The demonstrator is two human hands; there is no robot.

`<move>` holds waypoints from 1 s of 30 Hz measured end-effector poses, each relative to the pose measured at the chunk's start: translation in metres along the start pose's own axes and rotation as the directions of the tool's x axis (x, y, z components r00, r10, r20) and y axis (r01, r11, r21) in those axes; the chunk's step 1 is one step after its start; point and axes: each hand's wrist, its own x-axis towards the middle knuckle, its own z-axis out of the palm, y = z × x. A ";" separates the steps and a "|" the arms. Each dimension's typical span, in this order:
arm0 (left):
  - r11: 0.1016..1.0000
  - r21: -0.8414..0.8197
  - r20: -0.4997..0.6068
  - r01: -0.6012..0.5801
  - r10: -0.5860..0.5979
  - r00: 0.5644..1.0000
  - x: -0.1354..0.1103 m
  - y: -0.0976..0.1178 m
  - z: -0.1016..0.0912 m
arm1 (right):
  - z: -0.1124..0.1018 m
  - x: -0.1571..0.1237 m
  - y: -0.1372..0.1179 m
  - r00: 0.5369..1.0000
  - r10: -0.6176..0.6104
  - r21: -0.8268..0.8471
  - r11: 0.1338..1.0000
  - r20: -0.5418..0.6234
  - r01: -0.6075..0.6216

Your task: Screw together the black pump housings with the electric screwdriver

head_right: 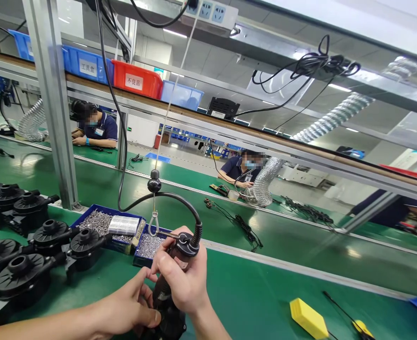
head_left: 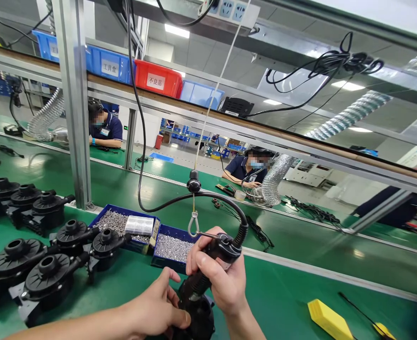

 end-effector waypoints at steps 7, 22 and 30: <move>0.998 0.001 0.009 -0.064 0.064 0.998 -0.004 0.000 0.001 | 0.002 0.001 0.010 0.996 0.023 0.034 0.999 0.088 -0.026; 0.995 0.074 0.022 -0.066 0.064 0.998 -0.003 0.003 -0.004 | -0.007 0.005 0.009 0.979 0.125 0.119 0.982 0.161 -0.145; 0.974 0.202 0.077 -0.101 0.087 0.993 0.006 0.017 -0.022 | -0.021 0.007 -0.003 0.973 0.020 0.072 0.997 0.232 -0.038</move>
